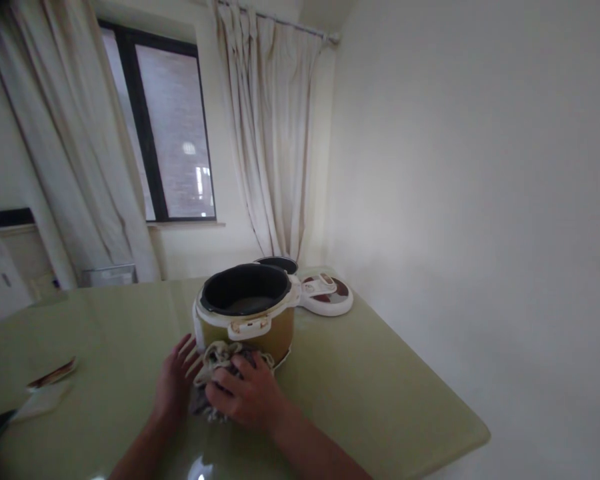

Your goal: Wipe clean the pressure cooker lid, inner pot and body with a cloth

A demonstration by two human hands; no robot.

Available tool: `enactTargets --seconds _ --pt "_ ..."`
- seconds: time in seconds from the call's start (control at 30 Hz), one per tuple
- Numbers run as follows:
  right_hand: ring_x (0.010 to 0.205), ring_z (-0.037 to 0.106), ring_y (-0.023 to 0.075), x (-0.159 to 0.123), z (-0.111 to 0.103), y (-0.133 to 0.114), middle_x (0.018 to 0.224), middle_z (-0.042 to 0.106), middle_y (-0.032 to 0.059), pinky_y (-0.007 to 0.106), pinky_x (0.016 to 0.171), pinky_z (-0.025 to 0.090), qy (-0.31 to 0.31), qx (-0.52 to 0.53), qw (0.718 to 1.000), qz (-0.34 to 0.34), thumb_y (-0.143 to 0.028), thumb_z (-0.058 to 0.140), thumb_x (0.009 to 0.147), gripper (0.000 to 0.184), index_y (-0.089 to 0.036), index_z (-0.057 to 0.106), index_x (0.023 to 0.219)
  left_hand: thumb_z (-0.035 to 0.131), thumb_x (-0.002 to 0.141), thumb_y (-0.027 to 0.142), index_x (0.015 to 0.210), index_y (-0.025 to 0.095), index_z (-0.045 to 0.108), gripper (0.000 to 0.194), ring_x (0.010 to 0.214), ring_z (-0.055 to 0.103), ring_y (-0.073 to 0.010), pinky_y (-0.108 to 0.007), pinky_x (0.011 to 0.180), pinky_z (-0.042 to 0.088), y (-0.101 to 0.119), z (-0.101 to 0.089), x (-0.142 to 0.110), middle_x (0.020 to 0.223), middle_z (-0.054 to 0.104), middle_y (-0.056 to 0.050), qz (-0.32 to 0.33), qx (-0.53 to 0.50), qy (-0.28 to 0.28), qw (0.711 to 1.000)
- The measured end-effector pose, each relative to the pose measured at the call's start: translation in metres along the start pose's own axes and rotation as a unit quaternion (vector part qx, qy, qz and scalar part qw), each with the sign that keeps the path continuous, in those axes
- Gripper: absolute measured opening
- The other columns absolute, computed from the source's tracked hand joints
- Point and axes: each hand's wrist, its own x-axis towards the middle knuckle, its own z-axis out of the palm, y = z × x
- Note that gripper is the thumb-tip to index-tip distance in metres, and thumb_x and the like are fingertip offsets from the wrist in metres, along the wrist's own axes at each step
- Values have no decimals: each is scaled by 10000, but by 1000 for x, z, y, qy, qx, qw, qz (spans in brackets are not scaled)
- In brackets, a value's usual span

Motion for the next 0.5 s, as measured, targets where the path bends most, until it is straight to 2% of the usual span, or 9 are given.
enactTargets --seconds 0.07,0.13,0.17,0.23,0.3,0.43,0.5 --pt "1129 602 269 -27 -12 19 1244 727 42 457 981 552 7 20 999 43 -336 682 1008 277 -347 729 1280 555 928 666 1444 258 629 662 1268 693 -301 -470 1080 575 -2 3 0 1555 631 -122 -8 -1 -11 1000" --pt "1167 616 298 -49 -17 37 1262 696 95 471 1008 570 44 69 986 144 -440 684 986 432 -316 681 1399 549 918 716 1461 249 615 720 1348 644 -328 -516 1174 505 -3 5 -2 1601 592 -129 -8 8 -16 1000" --pt "1192 625 308 -58 -17 45 1289 675 118 476 1018 577 71 96 971 209 -482 671 980 498 -289 654 1438 557 908 730 1475 246 604 746 1377 623 -340 -538 1206 473 -3 5 -3 1615 578 -132 -6 16 -18 1000" --pt "1244 640 323 -69 -11 57 1347 645 151 500 1051 575 124 143 925 330 -495 632 977 551 -237 616 1463 565 901 747 1513 251 571 788 1428 586 -352 -555 1240 436 -2 6 -5 1644 546 -132 3 32 -25 999" --pt "1282 648 339 -74 -1 66 1373 656 164 539 1093 553 162 168 879 415 -430 610 960 533 -209 610 1444 566 907 752 1559 258 522 819 1479 545 -349 -538 1245 438 -2 7 -7 1681 503 -128 16 48 -38 998" --pt "1248 684 345 -65 15 90 1331 726 167 537 1090 548 185 201 790 549 -385 582 907 523 -187 644 1387 569 928 731 1648 268 410 871 1534 496 -342 -504 1249 443 -6 12 -5 1743 414 -135 29 71 -29 997" --pt "1172 709 318 -54 17 107 1278 755 155 499 1055 561 185 230 754 587 -392 588 881 521 -187 655 1356 542 947 733 1673 286 382 867 1552 479 -343 -509 1262 426 -10 14 -1 1758 392 -132 28 81 -9 996"
